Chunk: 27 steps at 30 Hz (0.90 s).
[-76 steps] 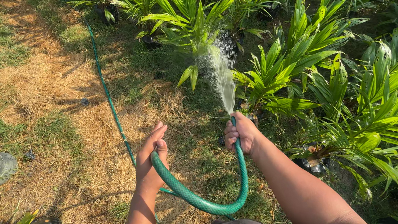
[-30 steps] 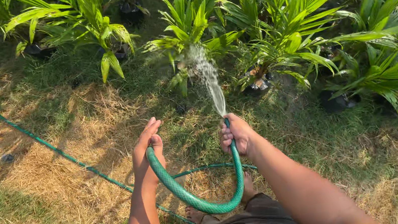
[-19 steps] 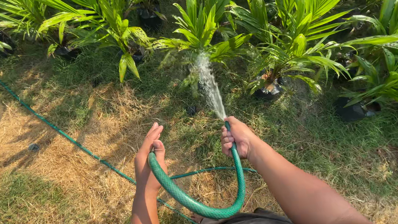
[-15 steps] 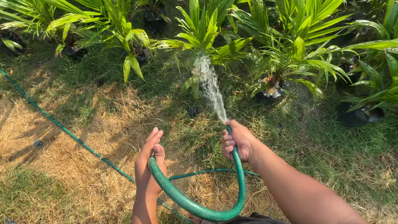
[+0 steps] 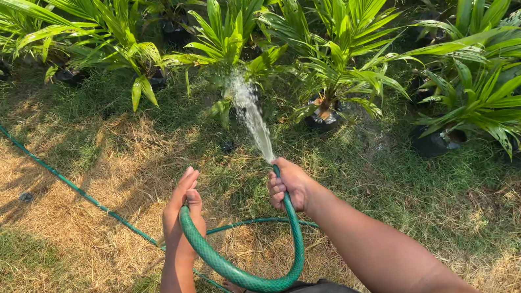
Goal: The person waters rows of small palm plants in a garden using a green hose, moving the stream of water from one plant to the next.
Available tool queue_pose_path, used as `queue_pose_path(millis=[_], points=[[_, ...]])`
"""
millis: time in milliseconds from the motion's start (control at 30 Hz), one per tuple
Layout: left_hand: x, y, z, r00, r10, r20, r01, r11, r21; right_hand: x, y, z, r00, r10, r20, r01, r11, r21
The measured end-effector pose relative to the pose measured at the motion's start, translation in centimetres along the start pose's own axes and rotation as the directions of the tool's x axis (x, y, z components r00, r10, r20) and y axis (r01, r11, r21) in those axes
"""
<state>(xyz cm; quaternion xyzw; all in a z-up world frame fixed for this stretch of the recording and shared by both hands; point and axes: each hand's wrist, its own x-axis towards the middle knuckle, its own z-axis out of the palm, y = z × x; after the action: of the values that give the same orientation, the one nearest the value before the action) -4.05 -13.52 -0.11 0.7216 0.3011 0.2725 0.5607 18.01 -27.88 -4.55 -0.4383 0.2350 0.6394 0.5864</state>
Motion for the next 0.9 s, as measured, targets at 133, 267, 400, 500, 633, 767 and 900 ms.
queue_pose_path(millis=[133,267,400,500,633,767,900], points=[[-0.9,1.1,1.3,0.999,-0.031,0.012,0.03,0.998,0.058,-1.4,-0.1,-1.3,1.0,-0.015,-0.02,0.015,1.0,-0.007],[-1.3,1.9,2.2,0.997,-0.067,0.027,0.065,0.994,0.083,-2.3,-0.2,-2.0,1.0,-0.013,-0.008,0.013,1.0,-0.018],[-1.2,2.1,2.4,0.996,-0.081,0.046,0.079,0.995,0.057,-2.6,-0.3,-2.1,0.999,-0.007,-0.033,0.006,0.999,-0.038],[-0.8,2.5,2.4,0.996,-0.06,0.07,0.058,0.998,0.027,-2.4,-0.2,-2.1,1.0,0.017,-0.007,-0.018,1.0,-0.021],[-0.8,3.0,2.3,0.987,-0.142,0.071,0.143,0.99,0.001,-1.9,0.0,-2.8,1.0,0.003,0.002,-0.003,1.0,-0.006],[-0.2,2.3,2.9,0.994,-0.031,0.101,0.028,0.999,0.035,-1.1,0.5,-4.8,1.0,-0.006,0.028,0.004,0.997,0.073],[0.2,1.6,5.0,0.986,0.018,0.164,-0.034,0.995,0.097,-1.7,0.9,-9.0,0.999,-0.036,-0.026,0.039,0.985,0.166]])
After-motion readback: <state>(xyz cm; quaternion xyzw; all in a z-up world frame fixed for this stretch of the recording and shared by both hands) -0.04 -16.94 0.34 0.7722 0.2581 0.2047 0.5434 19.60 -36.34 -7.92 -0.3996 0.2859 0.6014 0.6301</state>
